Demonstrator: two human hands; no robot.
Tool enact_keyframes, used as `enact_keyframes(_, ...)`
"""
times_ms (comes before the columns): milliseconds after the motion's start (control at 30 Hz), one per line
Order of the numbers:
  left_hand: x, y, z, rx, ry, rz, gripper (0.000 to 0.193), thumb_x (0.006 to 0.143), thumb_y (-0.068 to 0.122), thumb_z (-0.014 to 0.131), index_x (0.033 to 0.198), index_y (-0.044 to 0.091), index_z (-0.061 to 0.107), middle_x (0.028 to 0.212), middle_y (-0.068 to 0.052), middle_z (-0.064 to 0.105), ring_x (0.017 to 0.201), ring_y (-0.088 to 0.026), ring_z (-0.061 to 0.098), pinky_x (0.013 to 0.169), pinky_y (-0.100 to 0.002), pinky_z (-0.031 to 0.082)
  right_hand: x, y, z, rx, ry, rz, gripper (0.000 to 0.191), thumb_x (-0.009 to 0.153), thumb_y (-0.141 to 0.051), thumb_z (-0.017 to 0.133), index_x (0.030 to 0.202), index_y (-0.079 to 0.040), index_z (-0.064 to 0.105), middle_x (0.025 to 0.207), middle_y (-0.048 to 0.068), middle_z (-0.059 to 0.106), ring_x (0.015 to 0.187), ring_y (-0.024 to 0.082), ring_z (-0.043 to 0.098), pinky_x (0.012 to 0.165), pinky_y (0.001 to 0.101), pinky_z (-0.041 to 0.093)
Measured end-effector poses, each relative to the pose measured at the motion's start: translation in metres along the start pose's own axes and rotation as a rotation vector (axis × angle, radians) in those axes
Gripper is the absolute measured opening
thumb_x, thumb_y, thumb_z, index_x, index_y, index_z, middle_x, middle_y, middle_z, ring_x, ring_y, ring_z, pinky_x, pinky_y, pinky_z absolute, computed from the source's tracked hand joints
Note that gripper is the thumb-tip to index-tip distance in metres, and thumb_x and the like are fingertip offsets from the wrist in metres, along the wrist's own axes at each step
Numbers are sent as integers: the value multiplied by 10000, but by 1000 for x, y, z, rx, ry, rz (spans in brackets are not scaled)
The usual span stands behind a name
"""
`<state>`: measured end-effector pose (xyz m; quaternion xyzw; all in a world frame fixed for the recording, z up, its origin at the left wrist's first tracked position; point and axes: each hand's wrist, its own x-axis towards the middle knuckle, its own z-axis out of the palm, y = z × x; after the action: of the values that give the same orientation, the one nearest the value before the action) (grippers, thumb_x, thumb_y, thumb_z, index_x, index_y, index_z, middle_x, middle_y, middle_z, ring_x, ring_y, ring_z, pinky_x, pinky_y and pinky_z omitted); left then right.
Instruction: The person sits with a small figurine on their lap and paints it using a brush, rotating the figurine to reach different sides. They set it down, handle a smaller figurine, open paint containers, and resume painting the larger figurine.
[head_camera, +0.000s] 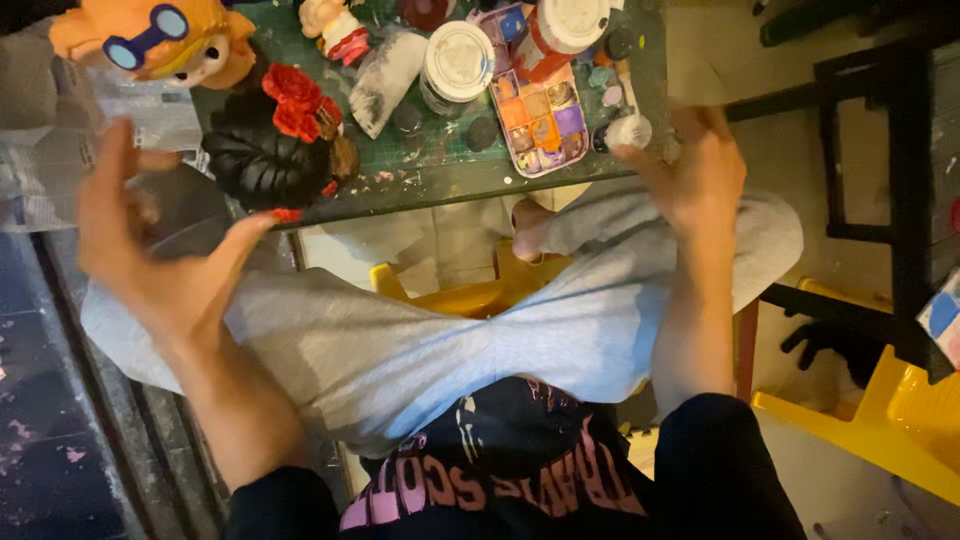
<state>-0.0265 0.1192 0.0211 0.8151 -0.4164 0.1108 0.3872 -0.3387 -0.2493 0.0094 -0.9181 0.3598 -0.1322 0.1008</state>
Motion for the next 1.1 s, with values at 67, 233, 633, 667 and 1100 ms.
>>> enact_keyframes(67,-8,-6,3,-95,112,-23,854,827,486,951,1440,-19,637,1142,-160,707,857,-265,650,701,-355,470,2,3,8,-5,-68,-3,557,828,-382,945,1251,-88,734,1141,143,688,960,376,677,756,471,525)
enact_keyframes(233,-22,7,22,-165,112,254,486,870,440,872,1106,29,764,905,-88,714,788,-260,611,691,-372,446,6,-3,16,-55,-152,99,479,854,-402,911,1202,-113,753,1102,115,718,881,371,694,716,474,518)
enact_keyframes(633,-32,107,119,-369,-431,111,715,743,572,856,1158,17,678,1063,-169,687,968,-364,670,803,-490,560,-15,-110,-15,435,-325,-410,477,858,-399,838,1130,-25,722,1087,140,705,900,318,725,763,395,580)
enact_keyframes(667,-36,105,124,-404,-477,56,672,745,573,856,1082,19,681,1025,-167,688,942,-379,676,758,-492,554,-17,-120,-9,414,-383,-397,468,839,-392,846,1107,-27,730,1036,135,704,846,322,718,719,401,573)
enact_keyframes(1100,-47,71,142,-870,-1223,-16,374,746,382,826,893,64,696,762,-114,711,660,-265,678,619,-396,519,-8,-121,-12,521,-685,-876,508,880,-273,786,1299,-50,603,1276,130,599,797,274,678,623,377,565)
